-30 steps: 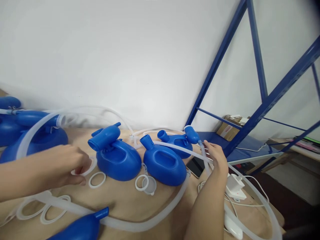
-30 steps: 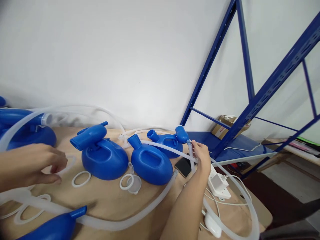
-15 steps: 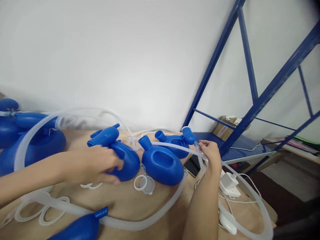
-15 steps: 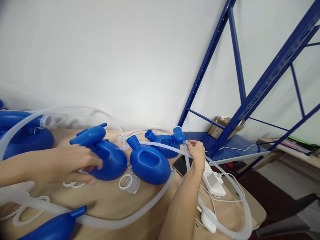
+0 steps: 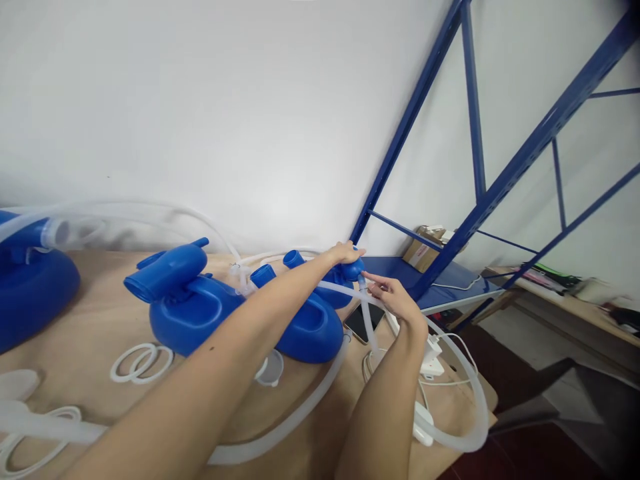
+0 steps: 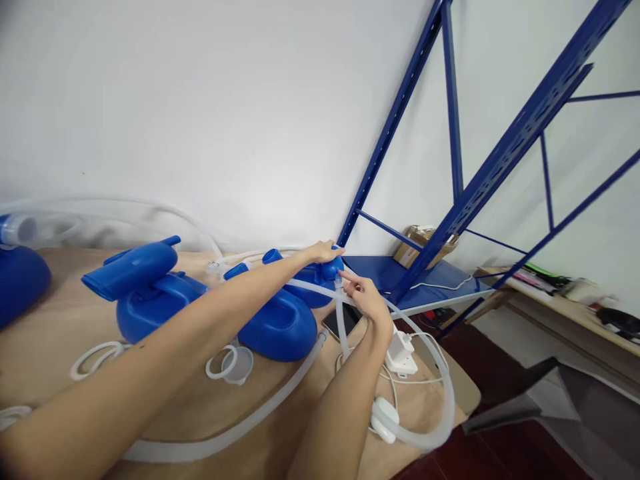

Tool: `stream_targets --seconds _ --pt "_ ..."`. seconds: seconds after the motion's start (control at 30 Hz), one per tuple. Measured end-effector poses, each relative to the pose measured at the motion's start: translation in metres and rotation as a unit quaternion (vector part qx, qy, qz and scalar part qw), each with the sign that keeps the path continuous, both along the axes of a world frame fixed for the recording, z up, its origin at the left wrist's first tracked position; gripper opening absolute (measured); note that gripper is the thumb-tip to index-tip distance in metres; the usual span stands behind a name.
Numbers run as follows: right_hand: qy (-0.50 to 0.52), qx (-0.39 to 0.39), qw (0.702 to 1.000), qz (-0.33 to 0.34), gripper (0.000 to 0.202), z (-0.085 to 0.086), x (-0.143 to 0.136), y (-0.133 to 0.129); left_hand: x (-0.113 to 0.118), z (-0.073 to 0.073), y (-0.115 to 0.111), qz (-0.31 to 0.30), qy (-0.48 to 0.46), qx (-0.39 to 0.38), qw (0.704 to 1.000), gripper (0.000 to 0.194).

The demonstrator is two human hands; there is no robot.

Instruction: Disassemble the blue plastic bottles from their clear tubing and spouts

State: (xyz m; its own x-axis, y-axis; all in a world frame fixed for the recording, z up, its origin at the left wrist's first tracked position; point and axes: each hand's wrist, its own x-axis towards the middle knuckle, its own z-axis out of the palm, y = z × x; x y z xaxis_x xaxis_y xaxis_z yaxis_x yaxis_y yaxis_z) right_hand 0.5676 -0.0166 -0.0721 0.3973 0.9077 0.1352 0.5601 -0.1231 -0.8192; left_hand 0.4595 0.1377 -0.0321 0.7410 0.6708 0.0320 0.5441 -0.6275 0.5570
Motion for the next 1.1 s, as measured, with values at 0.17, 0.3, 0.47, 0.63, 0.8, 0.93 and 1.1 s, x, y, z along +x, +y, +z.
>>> stream_targets --seconds 0.17,0.3,0.47,0.63,0.8,0.93,1.1 --pt "0.043 -0.04 0.997 -0.053 0.055 0.002 -0.007 -0.001 0.026 -0.021 0.018 0.054 -0.082 -0.063 0.993 0.071" --pt "0.032 -0.055 0.993 -0.097 0.077 -0.005 -0.011 0.015 0.028 -0.021 0.022 0.083 -0.092 -0.051 0.991 0.069" --pt "-0.007 -0.045 0.996 -0.07 0.089 -0.011 -0.023 0.039 0.027 -0.004 0.019 0.071 -0.058 0.034 0.995 0.057" --pt "-0.019 -0.035 0.995 -0.091 0.079 -0.009 -0.028 0.041 0.021 0.004 0.023 0.017 -0.04 0.094 0.995 0.038" --pt "0.011 -0.033 0.996 -0.084 0.078 0.003 -0.036 0.035 0.017 0.008 0.035 0.022 -0.049 0.045 0.998 0.028" --pt "0.019 -0.028 0.997 -0.074 0.082 0.009 -0.042 0.03 0.013 0.005 0.049 0.079 -0.069 -0.033 0.994 0.032" --pt "0.017 -0.016 0.998 -0.058 0.096 0.01 -0.046 0.026 -0.004 -0.021 0.073 0.175 -0.071 -0.161 0.969 0.053"
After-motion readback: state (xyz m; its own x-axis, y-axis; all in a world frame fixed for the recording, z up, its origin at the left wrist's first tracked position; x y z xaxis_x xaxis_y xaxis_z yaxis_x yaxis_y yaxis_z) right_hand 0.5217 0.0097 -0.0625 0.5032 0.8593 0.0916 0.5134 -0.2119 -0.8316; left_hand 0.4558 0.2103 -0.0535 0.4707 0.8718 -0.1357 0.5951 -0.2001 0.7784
